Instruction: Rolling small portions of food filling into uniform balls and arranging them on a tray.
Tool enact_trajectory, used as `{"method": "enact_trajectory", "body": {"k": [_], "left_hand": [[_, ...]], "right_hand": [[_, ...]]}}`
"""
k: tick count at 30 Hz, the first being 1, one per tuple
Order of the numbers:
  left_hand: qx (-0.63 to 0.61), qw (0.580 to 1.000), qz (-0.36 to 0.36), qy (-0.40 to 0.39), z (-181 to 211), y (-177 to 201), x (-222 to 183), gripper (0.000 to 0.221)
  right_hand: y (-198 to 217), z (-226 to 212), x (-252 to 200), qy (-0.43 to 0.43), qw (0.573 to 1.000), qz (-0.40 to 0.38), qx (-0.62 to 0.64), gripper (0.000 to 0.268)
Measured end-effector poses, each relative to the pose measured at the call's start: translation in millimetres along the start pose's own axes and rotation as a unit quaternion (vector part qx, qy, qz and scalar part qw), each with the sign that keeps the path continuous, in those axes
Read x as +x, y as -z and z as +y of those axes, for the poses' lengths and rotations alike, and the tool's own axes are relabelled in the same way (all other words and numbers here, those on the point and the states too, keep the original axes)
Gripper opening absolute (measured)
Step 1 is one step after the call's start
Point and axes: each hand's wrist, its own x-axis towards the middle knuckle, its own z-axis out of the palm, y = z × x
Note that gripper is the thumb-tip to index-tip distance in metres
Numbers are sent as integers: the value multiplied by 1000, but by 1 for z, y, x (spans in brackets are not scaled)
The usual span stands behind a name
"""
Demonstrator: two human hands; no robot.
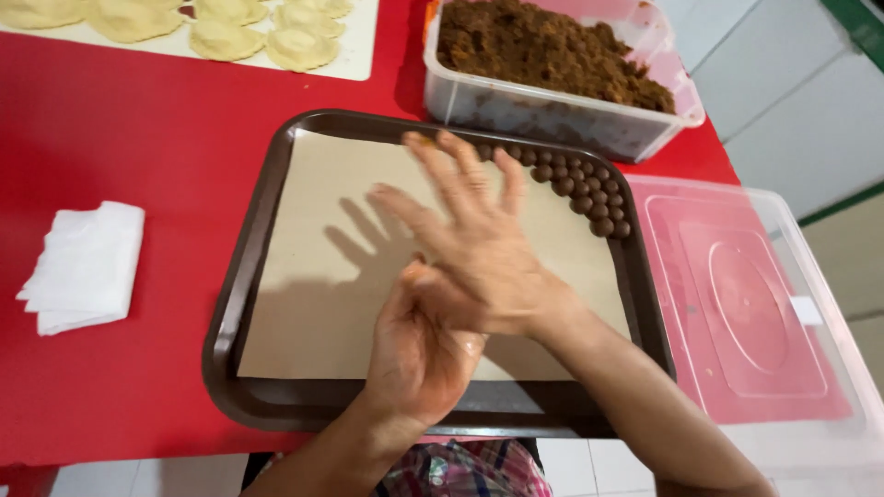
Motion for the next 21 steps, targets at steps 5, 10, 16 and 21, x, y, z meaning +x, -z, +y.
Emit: {"method": "enact_trajectory", "body": {"k": [5,10,16,21], "left_hand": [[327,910,-212,-138,-1,-10,-9,30],[289,920,-228,-136,-11,-15,-11,54],[89,819,-351,-444,-65,-18,21,112],[204,973,83,-73,-18,7,15,40]], "right_hand": [[-4,-25,-2,23,976,-103,-192,64],[-16,-17,-12,3,998,-47,-47,87],[-14,1,-7,-18,999,-23,-25,81],[-20,-43,-3,-6,999,-14,46,74]]}}
